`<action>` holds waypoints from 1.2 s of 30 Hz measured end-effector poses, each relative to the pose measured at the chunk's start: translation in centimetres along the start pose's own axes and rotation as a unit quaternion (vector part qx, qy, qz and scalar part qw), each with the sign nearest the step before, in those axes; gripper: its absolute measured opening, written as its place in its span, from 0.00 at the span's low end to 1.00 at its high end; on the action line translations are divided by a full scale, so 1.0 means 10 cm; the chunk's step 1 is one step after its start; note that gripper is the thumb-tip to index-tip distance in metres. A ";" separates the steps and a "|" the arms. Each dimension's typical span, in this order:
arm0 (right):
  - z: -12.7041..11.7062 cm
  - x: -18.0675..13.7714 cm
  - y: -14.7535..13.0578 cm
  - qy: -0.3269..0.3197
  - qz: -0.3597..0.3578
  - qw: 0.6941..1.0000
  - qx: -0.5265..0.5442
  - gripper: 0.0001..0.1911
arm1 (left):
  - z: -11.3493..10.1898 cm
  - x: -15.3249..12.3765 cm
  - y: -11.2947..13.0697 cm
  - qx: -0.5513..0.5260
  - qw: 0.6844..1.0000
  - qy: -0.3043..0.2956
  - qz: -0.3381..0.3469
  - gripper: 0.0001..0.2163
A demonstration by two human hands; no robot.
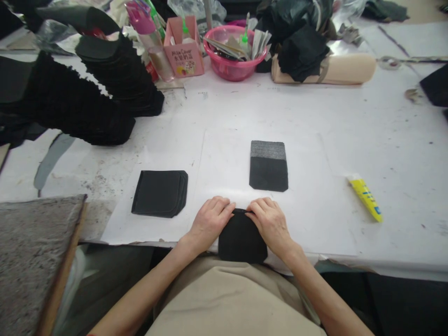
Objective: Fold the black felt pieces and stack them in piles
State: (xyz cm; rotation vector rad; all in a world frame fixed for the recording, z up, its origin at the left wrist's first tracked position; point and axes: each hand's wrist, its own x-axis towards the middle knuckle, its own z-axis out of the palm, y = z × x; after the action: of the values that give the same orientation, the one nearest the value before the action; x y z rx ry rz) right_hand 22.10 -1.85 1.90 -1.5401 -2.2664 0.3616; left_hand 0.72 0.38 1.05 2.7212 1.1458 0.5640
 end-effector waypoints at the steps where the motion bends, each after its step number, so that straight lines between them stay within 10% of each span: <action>1: 0.00 0.00 0.01 0.002 -0.006 1.000 0.007 0.02 | 0.02 0.01 0.00 0.002 1.000 -0.006 0.009 0.08; 36: 0.01 -0.06 0.21 -0.005 -0.148 0.989 0.028 0.12 | -0.04 0.02 -0.08 0.042 0.993 -0.016 0.113 0.10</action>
State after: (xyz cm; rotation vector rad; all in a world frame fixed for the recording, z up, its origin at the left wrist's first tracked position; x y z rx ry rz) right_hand 23.99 -1.62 0.82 -1.1529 -2.4239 0.3435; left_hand 0.19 1.09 1.23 2.9435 0.8801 0.5077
